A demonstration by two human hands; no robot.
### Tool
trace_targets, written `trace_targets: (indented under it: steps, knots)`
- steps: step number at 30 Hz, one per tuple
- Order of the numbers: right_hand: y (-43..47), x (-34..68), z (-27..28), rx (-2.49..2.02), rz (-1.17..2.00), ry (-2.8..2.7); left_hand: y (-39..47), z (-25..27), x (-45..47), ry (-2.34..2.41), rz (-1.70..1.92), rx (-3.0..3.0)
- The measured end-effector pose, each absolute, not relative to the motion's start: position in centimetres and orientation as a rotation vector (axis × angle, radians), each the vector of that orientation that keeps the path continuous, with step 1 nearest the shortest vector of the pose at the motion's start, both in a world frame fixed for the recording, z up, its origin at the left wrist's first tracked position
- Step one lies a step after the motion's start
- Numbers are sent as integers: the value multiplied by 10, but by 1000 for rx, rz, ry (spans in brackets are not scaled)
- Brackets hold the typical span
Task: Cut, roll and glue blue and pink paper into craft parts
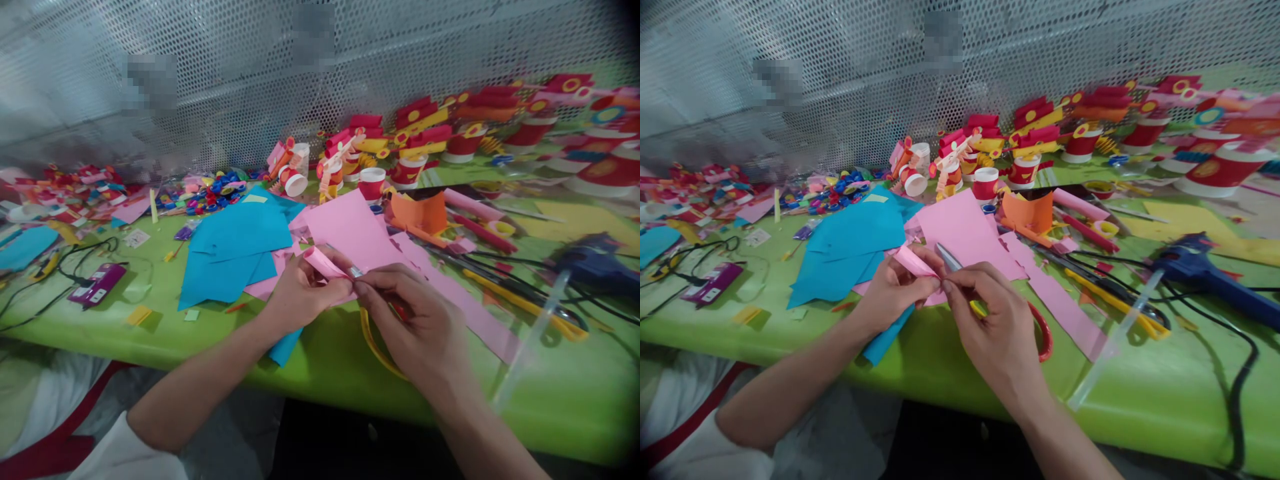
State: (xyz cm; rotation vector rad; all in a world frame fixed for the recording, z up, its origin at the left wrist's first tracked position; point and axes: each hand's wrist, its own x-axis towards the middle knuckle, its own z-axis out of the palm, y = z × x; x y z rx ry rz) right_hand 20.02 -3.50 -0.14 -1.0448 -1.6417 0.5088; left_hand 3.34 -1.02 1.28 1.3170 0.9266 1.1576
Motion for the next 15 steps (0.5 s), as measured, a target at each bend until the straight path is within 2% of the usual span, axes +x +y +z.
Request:
trace_targets:
  steps: [8,15]
  knots:
    - [-37,201,-1,-1051,507,-1676,-9,14,34,984,1172,1331]
    - [-36,199,-1,-1040,503,-1611,-5,7,32,845,1156,1228]
